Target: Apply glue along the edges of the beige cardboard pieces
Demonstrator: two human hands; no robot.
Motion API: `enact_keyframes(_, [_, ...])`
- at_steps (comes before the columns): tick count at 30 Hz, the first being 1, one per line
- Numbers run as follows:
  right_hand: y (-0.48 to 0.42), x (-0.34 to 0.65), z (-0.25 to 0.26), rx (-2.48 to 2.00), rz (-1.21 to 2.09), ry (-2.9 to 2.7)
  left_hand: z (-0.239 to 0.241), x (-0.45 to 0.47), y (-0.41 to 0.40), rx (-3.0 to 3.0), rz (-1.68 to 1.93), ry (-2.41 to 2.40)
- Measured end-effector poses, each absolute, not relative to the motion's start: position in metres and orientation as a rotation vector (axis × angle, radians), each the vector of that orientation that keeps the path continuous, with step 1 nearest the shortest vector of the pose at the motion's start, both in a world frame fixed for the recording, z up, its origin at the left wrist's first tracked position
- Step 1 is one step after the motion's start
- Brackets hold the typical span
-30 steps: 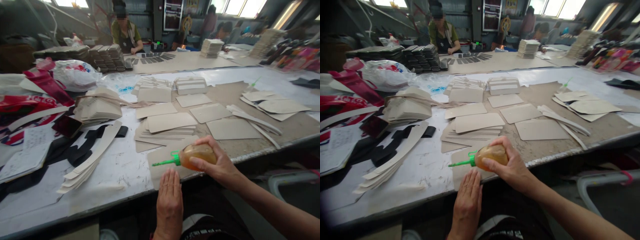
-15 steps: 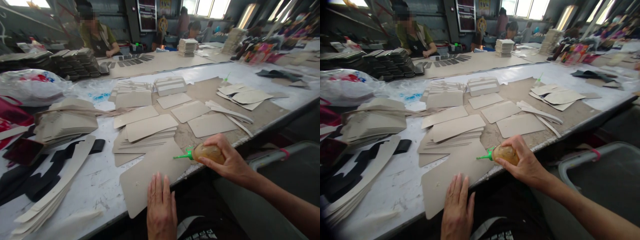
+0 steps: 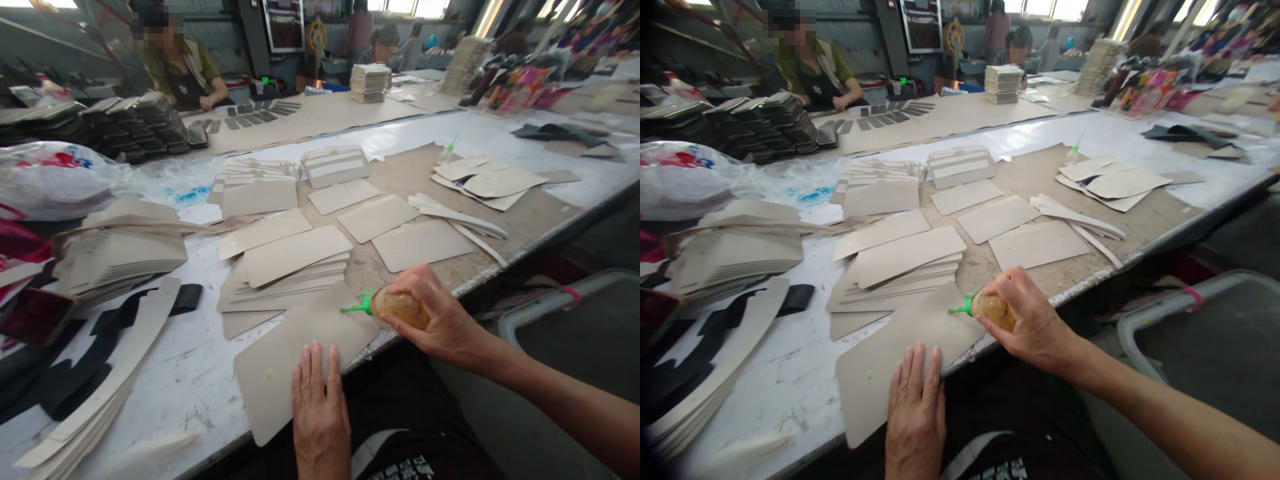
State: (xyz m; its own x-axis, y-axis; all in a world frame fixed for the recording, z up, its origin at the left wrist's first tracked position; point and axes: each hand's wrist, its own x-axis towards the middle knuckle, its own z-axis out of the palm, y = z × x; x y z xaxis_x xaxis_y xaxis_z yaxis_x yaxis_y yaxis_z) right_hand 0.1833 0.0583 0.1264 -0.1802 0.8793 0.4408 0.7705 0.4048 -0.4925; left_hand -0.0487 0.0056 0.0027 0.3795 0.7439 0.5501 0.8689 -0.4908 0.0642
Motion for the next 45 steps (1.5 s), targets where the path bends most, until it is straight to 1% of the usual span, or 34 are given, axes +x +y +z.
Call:
enact_keyframes(10, [0.054, 0.187, 0.136, -1.387, 0.342, -2.035, -0.001, -0.052, 0.006, -2.401, -0.795, -1.434])
enact_keyframes(16, [0.055, 0.189, 0.142, -1.397, 0.185, -2.058, 0.0, -0.052, 0.006, -2.41, -0.773, -1.431])
enact_keyframes(21, [0.062, 0.178, 0.13, -1.36, 0.163, -1.973, 0.001, -0.053, 0.007, -2.405, -0.79, -1.427])
enact_keyframes(23, [0.063, 0.173, 0.127, -1.396, 0.246, -1.846, 0.002, -0.051, 0.006, -2.409, -0.808, -1.451])
enact_keyframes(25, [0.062, 0.167, 0.127, -1.463, 0.428, -1.695, 0.004, -0.049, 0.003, -2.387, -0.839, -1.473])
enact_keyframes(27, [0.06, 0.16, 0.128, -1.487, 0.531, -1.624, 0.006, -0.048, -0.001, -2.348, -0.854, -1.486])
enact_keyframes(32, [0.06, 0.128, 0.127, -1.21, 0.382, -1.837, 0.011, -0.051, -0.012, -2.377, -0.81, -1.419])
enact_keyframes(35, [0.061, 0.104, 0.123, -1.069, 0.407, -1.941, 0.011, -0.048, -0.015, -2.305, -0.952, -1.471])
enact_keyframes(40, [0.065, 0.07, 0.121, -0.992, 0.433, -2.066, 0.005, -0.04, -0.015, -2.228, -1.177, -1.544])
enact_keyframes(45, [0.069, 0.048, 0.121, -0.945, 0.423, -2.139, -0.001, -0.037, -0.012, -2.218, -1.259, -1.522])
